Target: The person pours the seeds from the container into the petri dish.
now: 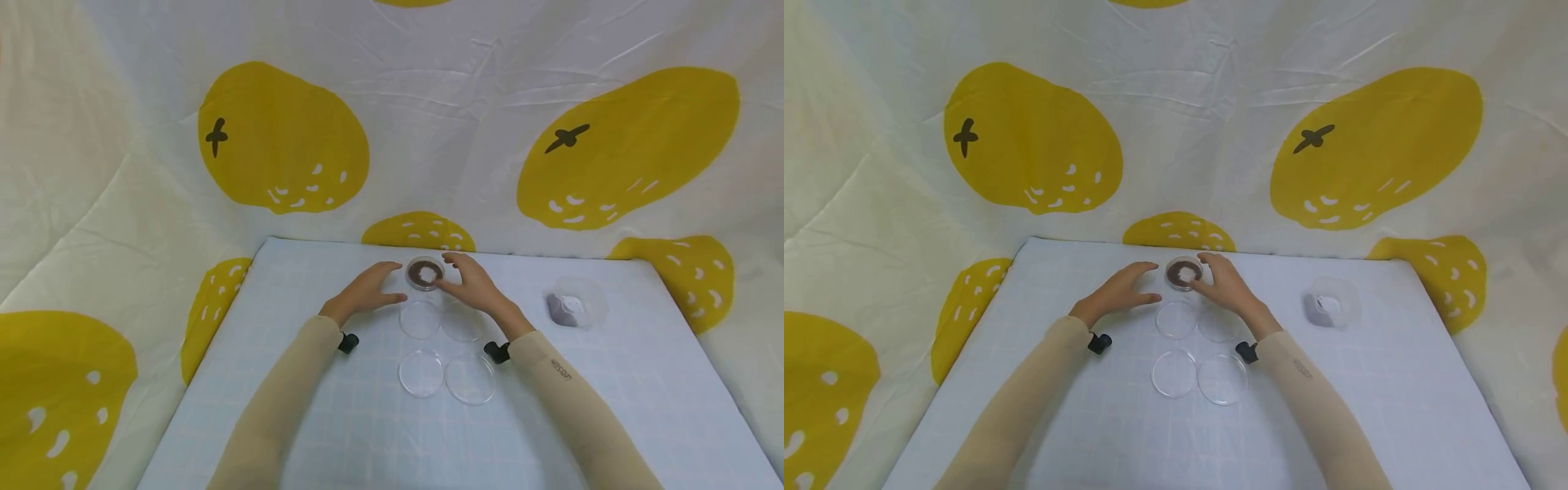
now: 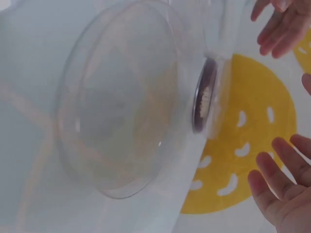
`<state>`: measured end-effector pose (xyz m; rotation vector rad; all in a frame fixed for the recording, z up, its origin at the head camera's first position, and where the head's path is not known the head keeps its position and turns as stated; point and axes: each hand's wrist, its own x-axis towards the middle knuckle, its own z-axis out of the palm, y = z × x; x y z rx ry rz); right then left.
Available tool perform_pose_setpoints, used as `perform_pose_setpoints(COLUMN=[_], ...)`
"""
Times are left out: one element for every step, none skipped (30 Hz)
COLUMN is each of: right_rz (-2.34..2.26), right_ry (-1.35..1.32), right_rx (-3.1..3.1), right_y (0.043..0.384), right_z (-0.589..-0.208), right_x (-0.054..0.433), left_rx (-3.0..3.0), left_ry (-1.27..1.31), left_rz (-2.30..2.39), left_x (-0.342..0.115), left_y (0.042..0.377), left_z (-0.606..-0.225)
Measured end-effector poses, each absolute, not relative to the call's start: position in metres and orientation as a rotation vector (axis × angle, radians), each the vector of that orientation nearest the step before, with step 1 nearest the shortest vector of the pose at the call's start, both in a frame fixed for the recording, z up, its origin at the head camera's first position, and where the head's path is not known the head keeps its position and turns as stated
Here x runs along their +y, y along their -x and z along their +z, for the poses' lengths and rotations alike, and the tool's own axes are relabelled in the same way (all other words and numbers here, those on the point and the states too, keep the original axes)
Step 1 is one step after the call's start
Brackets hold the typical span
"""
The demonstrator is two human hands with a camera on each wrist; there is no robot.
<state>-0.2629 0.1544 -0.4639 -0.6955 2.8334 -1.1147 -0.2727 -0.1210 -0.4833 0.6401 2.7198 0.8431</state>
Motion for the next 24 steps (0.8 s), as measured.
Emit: perform_pose_setpoints(right_rz=[-1.128, -1.14, -1.147, -1.159, -1.165, -1.176, -1.185, -1.196, -1.206, -1.213, -1.217, -1.224, -1.226, -1.228, -1.229, -1.229, -1.235, -1.237, -1.24, -1.244, -1.249, -1.249, -1.253, -1.25], right_ry=[0.702, 0.708, 0.717, 0.717, 0.721, 0.723, 0.723, 0.717, 0.71, 0.703, 0.697, 0.691, 0.684, 0.677, 0.674, 0.671, 0.665, 0.662, 0.656, 0.653, 0.651, 0.649, 0.644, 0.636], right_rx=[2.839, 2.843, 2.849, 2.851, 2.856, 2.858, 2.861, 2.865, 2.868, 2.872, 2.876, 2.877, 2.882, 2.888, 2.895, 2.904, 2.912, 2.924, 2.937, 2.95, 2.962, 2.976, 2.989, 3.006], right_y=[0.259, 0.254, 0.25, 0.246, 0.241, 0.237, 0.232, 0.228, 0.224, 0.22, 0.216, 0.213, 0.21, 0.207, 0.204, 0.202, 0.199, 0.197, 0.194, 0.192, 0.19, 0.188, 0.186, 0.185], right_z=[-0.463, -0.462, -0.461, -0.46, -0.459, -0.459, -0.458, -0.458, -0.459, -0.459, -0.46, -0.461, -0.462, -0.462, -0.463, -0.463, -0.463, -0.463, -0.463, -0.463, -0.462, -0.461, -0.46, -0.459], right_x=[0.156, 0.159, 0.161, 0.163, 0.165, 0.167, 0.17, 0.173, 0.175, 0.178, 0.18, 0.183, 0.185, 0.187, 0.19, 0.192, 0.193, 0.195, 0.197, 0.199, 0.201, 0.203, 0.205, 0.208], left_rx=[2.715, 2.715, 2.714, 2.715, 2.716, 2.719, 2.721, 2.721, 2.72, 2.719, 2.718, 2.718, 2.718, 2.717, 2.718, 2.716, 2.716, 2.715, 2.713, 2.71, 2.711, 2.712, 2.716, 2.719], left_ry=[-0.639, -0.648, -0.66, -0.669, -0.681, -0.694, -0.705, -0.717, -0.724, -0.729, -0.734, -0.738, -0.741, -0.741, -0.743, -0.747, -0.749, -0.752, -0.754, -0.753, -0.754, -0.756, -0.762, -0.768], left_rz=[0.863, 0.875, 0.889, 0.898, 0.905, 0.91, 0.914, 0.918, 0.923, 0.928, 0.932, 0.934, 0.94, 0.943, 0.945, 0.951, 0.952, 0.951, 0.95, 0.945, 0.94, 0.934, 0.924, 0.914], left_x=[-0.122, -0.123, -0.124, -0.125, -0.126, -0.128, -0.129, -0.13, -0.131, -0.131, -0.132, -0.132, -0.132, -0.132, -0.132, -0.132, -0.131, -0.131, -0.131, -0.13, -0.13, -0.13, -0.13, -0.131], left_y=[0.268, 0.264, 0.259, 0.255, 0.251, 0.247, 0.243, 0.24, 0.236, 0.233, 0.23, 0.227, 0.225, 0.222, 0.22, 0.218, 0.217, 0.215, 0.214, 0.213, 0.212, 0.211, 0.211, 0.21], left_z=[-0.482, -0.482, -0.481, -0.481, -0.481, -0.481, -0.482, -0.482, -0.483, -0.484, -0.485, -0.486, -0.486, -0.487, -0.488, -0.488, -0.488, -0.489, -0.49, -0.491, -0.492, -0.493, -0.494, -0.495])
